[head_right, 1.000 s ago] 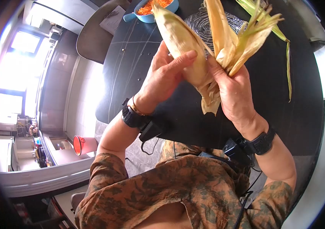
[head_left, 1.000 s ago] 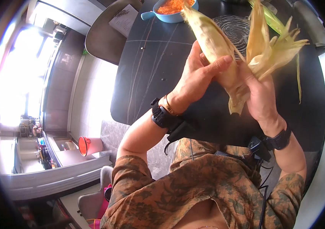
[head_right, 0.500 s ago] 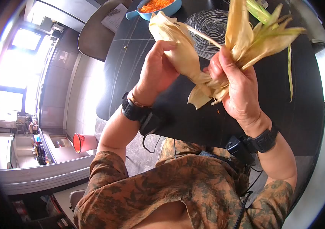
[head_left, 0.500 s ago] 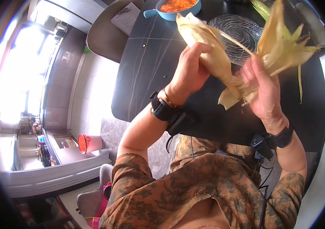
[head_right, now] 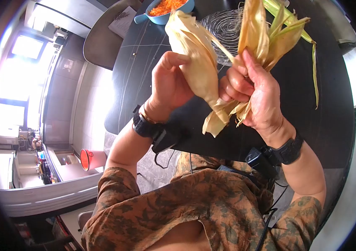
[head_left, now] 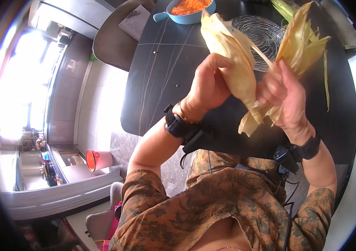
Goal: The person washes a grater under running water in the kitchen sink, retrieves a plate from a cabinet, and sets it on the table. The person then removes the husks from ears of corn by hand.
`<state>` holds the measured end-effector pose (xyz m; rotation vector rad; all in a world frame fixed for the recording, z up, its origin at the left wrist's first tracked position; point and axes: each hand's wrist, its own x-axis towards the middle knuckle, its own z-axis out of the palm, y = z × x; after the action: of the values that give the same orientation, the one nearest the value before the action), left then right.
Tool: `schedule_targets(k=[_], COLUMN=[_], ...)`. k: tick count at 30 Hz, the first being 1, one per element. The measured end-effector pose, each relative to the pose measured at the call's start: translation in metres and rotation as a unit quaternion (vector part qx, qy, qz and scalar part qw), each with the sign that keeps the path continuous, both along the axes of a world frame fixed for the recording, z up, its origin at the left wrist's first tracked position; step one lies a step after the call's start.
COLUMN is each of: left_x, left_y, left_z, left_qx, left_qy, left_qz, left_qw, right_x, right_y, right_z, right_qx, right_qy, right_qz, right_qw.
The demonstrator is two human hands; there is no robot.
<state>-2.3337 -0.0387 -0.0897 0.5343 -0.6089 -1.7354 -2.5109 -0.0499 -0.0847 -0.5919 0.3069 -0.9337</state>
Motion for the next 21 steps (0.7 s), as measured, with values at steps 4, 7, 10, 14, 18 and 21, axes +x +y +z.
schedule_targets(k=[4, 7, 10, 14, 18, 21], left_x=[-0.004, -0.006, -0.005, -0.003, -0.001, 0.001], left_y=[0.001, 0.001, 0.006, 0.007, 0.003, 0.001], left_z=[0.002, 0.002, 0.003, 0.005, 0.000, 0.005], left_qx=[0.007, -0.010, -0.016, -0.034, -0.043, -0.042], left_qy=[0.014, 0.025, 0.035, 0.045, 0.029, -0.004], left_qz=[0.061, 0.114, 0.099, 0.073, 0.077, 0.075], left_qw=[0.998, 0.993, 0.994, 0.996, 0.996, 0.996], right_x=[0.001, 0.001, 0.001, -0.002, -0.001, 0.003], right_y=[-0.002, -0.002, -0.002, -0.006, -0.006, -0.002], right_z=[0.006, 0.008, 0.010, 0.011, 0.012, 0.012], right_qx=[-0.030, -0.052, -0.039, 0.011, 0.016, 0.012], right_qy=[-0.001, -0.022, -0.016, -0.028, -0.045, -0.048], right_qz=[-0.075, -0.072, -0.037, 0.026, 0.020, 0.002], right_qw=[0.997, 0.996, 0.998, 0.999, 0.999, 0.999])
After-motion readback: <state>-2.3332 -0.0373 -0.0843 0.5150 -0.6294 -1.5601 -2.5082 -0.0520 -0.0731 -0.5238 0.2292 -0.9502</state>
